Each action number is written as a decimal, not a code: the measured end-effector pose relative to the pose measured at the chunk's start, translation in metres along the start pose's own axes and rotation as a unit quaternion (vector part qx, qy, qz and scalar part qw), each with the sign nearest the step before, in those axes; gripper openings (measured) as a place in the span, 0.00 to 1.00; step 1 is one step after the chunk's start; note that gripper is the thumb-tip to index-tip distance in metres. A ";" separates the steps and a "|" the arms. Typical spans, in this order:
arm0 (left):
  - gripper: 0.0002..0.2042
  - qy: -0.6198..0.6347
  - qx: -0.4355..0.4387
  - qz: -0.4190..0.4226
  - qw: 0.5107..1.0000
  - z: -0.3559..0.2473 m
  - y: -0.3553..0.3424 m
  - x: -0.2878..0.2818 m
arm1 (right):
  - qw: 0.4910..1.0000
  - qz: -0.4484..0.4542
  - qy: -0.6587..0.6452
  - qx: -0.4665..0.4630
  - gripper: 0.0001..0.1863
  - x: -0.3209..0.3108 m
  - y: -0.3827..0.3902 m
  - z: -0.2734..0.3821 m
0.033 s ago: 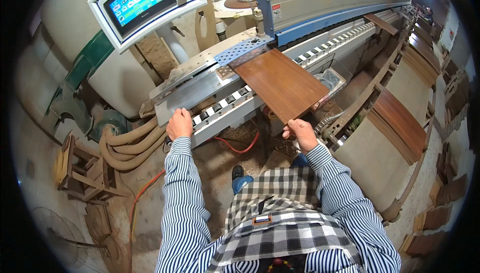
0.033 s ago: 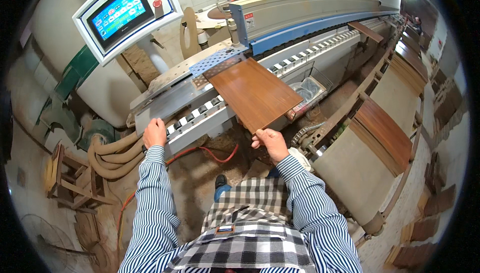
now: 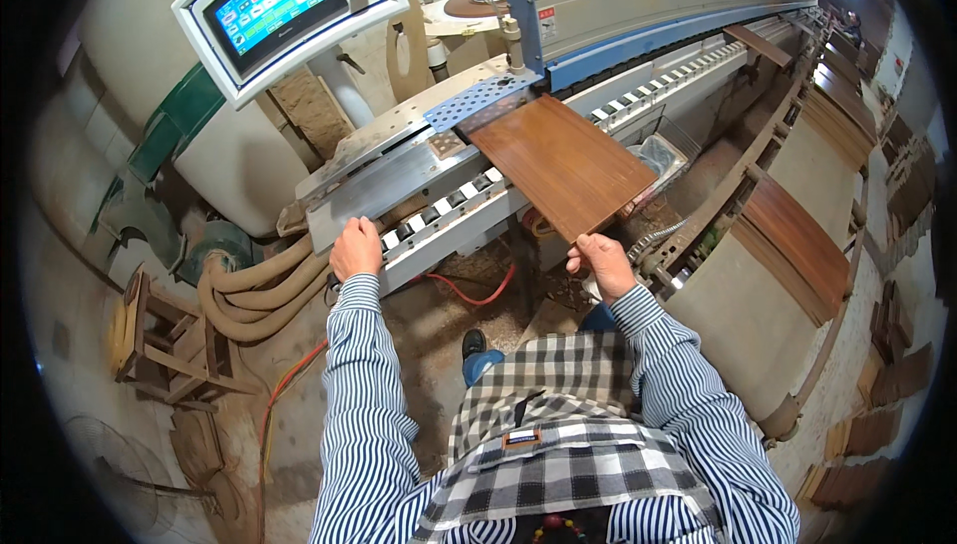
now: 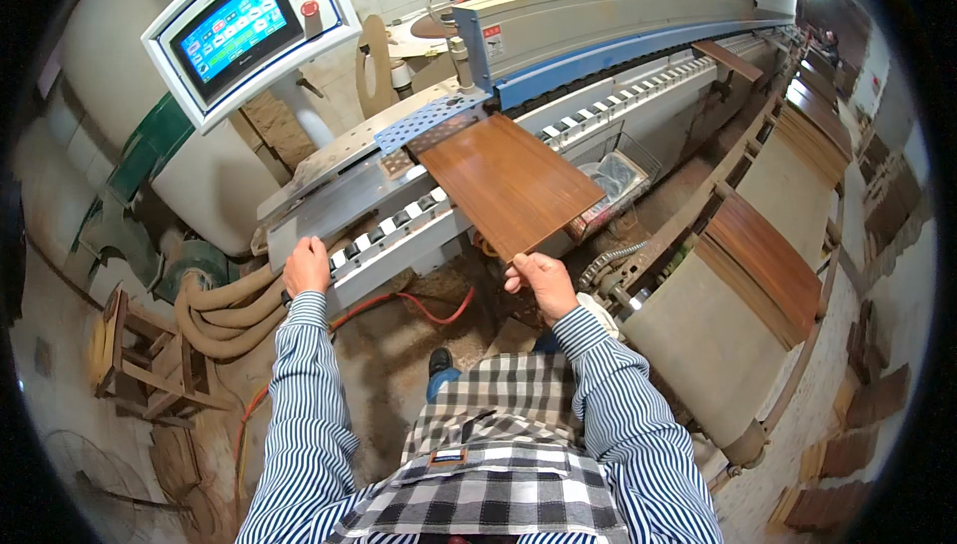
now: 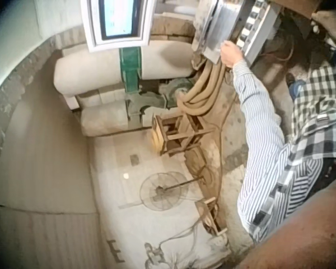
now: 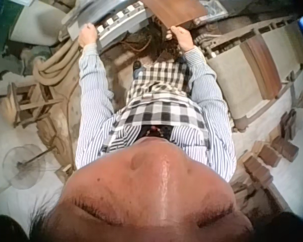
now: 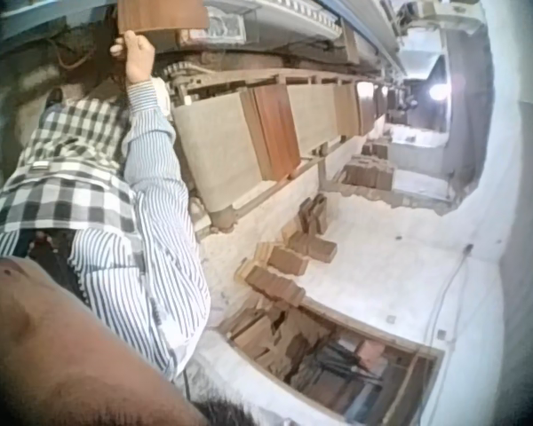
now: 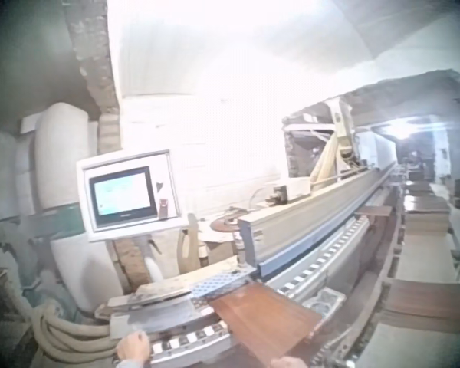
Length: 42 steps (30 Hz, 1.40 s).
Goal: The person places a circular brown material onto a white rotating table and secures it with a knob. They then walk to a CNC machine, pick up rectangular wooden boards, and feed them one by one into the machine's conveyor system.
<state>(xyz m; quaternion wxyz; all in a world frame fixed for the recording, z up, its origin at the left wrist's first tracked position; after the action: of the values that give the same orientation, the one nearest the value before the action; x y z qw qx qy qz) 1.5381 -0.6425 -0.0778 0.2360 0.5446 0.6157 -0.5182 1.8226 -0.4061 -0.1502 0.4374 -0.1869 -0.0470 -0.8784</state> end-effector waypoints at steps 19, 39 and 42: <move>0.19 -0.034 0.043 0.013 0.998 0.001 -0.009 0.011 | 0.740 -0.634 0.151 -0.166 0.29 -0.364 0.178 0.066; 0.19 -0.039 0.032 -0.007 0.999 0.014 -0.012 0.016 | 0.635 -0.754 0.122 -0.118 0.17 -0.466 0.282 0.075; 0.19 -0.034 0.035 -0.009 0.999 0.012 -0.009 0.015 | 0.672 -0.716 -0.067 -0.177 0.15 -0.420 0.270 0.079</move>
<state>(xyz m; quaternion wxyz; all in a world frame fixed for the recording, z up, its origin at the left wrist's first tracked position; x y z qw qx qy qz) 1.5218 -0.6459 -0.0910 0.2326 0.5290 0.5939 -0.5598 2.2875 -0.2369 -0.2545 -0.3713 -0.2284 -0.0393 -0.8991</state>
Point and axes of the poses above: each hand's wrist, its own y-axis away from the middle knuckle, its own x-axis out of the palm, z = x × y, the point moved 1 cm from there along -y, towards the middle knuckle, and after that the axes turned 6 degrees about -x, right-handed, at the moved point
